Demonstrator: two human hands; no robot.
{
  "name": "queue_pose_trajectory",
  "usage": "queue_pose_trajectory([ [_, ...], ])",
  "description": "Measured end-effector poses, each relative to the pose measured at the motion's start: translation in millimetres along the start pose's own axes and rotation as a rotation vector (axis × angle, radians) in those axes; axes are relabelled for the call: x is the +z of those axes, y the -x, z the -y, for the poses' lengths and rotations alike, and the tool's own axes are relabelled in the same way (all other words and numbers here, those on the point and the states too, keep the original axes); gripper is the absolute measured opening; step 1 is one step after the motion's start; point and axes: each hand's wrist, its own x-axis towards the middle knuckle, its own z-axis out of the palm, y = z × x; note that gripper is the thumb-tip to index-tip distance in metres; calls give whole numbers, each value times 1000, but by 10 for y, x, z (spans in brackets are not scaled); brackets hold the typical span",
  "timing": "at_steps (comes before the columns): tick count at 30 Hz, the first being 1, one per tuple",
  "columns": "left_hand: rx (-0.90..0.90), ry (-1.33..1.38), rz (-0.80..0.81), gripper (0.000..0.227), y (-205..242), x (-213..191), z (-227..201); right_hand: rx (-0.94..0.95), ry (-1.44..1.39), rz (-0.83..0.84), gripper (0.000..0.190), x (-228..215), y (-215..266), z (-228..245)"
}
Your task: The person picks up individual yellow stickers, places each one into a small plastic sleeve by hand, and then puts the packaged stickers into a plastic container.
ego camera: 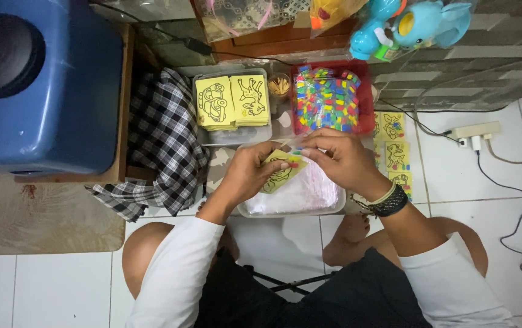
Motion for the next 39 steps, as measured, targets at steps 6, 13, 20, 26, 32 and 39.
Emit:
queue_pose_trajectory([
  [6,-54,136,-7,30,-10,66,172,-149,23,-36,20,-22,28,146],
  [13,-71,204,54,30,5,39,51,-237,115,-111,10,24,-3,54],
  [20,-149,25,100,30,-22,20,115,-347,153,-238,12,-2,-4,46],
  [26,-239,-98,-202,20,-43,-333,-54,-193,152,-449,10,-131,-178,-196],
  [32,-101,95,-472,16,-12,-701,-179,-122,307,-318,15,7,-815,-960],
  [39,-180,183,-486,14,21,-753,-261,156,786,-184,9,549,-1726,-1868],
])
